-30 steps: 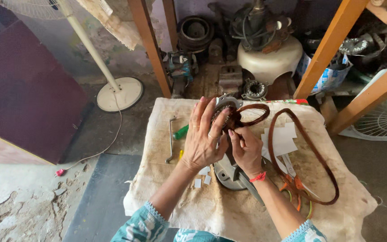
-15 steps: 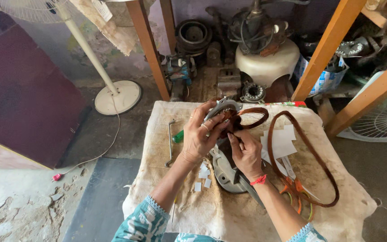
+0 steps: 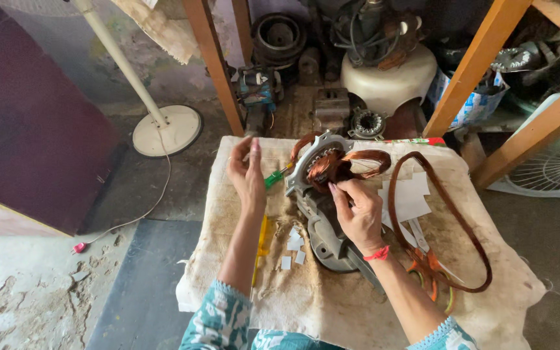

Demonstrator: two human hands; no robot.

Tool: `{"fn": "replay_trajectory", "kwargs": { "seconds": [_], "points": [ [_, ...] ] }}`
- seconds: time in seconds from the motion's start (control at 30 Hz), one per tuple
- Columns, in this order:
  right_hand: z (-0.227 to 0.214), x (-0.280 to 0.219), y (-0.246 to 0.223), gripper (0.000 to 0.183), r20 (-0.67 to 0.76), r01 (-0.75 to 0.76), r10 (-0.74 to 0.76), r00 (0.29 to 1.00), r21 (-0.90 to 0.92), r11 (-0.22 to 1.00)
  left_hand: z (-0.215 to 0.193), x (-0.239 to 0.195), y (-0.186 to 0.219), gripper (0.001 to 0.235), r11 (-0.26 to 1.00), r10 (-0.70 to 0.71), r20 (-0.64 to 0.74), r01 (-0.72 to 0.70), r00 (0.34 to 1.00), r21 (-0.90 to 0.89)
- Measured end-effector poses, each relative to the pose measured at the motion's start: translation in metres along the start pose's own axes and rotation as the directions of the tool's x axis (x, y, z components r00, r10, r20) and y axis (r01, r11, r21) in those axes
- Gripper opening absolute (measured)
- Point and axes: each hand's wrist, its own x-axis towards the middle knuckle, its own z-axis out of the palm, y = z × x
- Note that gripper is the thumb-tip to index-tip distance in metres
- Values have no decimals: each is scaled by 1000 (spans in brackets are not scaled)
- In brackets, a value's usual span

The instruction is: The person winds a copper wire around a motor stator held in a bench vise. They repeatedly wrap the wire by hand, adjusting the coil and the stator to fit the windings into the slots.

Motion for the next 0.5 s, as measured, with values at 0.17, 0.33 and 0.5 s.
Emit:
{"fn": "replay_trajectory", "kwargs": {
  "seconds": [0.17,0.33,0.5],
  "points": [
    [-1,7,-10,9,31,-37,36,999,26,999,-15,54,-73,31,738,-432,539,627,723,-249],
    [1,7,-13,11,17,-42,43,999,-50,998,-52,84,-127,37,698,-558,40,494,829,-517],
    [3,7,-13,10,4,-9,9,1000,-58,998,-53,62,-130,38,824,-432,304,509,849,-251]
  ]
}}
